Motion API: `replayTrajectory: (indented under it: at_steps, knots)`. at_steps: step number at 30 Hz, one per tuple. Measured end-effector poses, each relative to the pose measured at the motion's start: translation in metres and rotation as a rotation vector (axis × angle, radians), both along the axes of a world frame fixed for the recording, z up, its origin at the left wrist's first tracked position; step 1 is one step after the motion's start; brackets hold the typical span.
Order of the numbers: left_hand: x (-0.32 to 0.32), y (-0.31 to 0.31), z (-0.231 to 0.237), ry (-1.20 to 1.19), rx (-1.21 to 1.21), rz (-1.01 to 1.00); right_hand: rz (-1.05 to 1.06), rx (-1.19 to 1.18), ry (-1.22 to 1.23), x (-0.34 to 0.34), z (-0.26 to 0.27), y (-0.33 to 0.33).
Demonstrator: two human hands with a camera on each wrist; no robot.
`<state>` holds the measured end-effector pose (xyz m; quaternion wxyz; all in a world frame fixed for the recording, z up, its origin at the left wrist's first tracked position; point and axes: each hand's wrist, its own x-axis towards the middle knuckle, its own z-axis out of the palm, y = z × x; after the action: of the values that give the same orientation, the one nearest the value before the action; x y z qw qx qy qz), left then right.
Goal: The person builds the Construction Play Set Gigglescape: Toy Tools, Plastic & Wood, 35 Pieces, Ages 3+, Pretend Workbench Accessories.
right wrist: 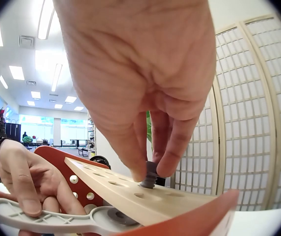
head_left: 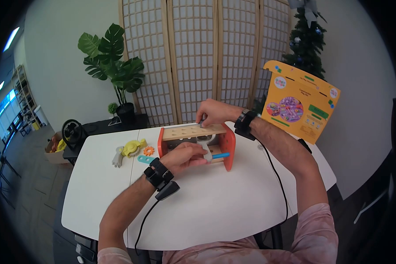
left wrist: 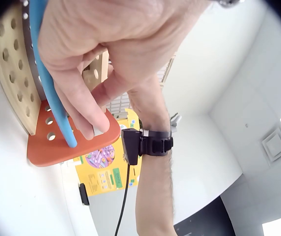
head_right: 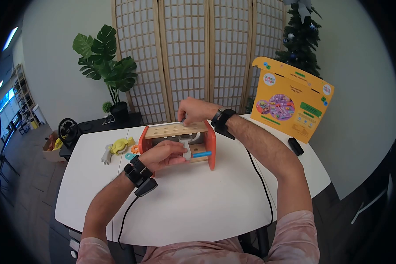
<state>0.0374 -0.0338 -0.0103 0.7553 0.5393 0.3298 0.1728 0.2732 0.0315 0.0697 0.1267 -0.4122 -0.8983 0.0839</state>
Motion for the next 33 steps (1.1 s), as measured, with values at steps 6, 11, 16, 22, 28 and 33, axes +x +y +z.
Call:
replayTrajectory:
  at_steps: [6, 11, 16, 22, 28, 33]
  knots:
    - [0.005, 0.005, 0.000, -0.006, -0.059, 0.051, 0.007, 0.002, -0.009, 0.000, 0.000, 0.000]
    - [0.007, 0.007, -0.001, -0.041, -0.074, 0.047, 0.012, 0.003, -0.010, 0.000, -0.002, 0.000]
    - [0.010, 0.001, 0.005, -0.061, -0.049, 0.062, -0.042, -0.048, -0.021, -0.004, 0.002, -0.005]
    - [0.010, 0.008, -0.002, -0.053, -0.057, 0.029, -0.023, -0.096, -0.010, 0.001, -0.003, 0.006]
    - [0.010, 0.008, -0.003, -0.035, -0.030, 0.017, 0.004, -0.063, -0.068, -0.004, 0.002, 0.006]
    - [0.010, 0.010, -0.005, -0.046, -0.040, 0.006, -0.149, 0.001, -0.159, -0.007, -0.005, 0.012]
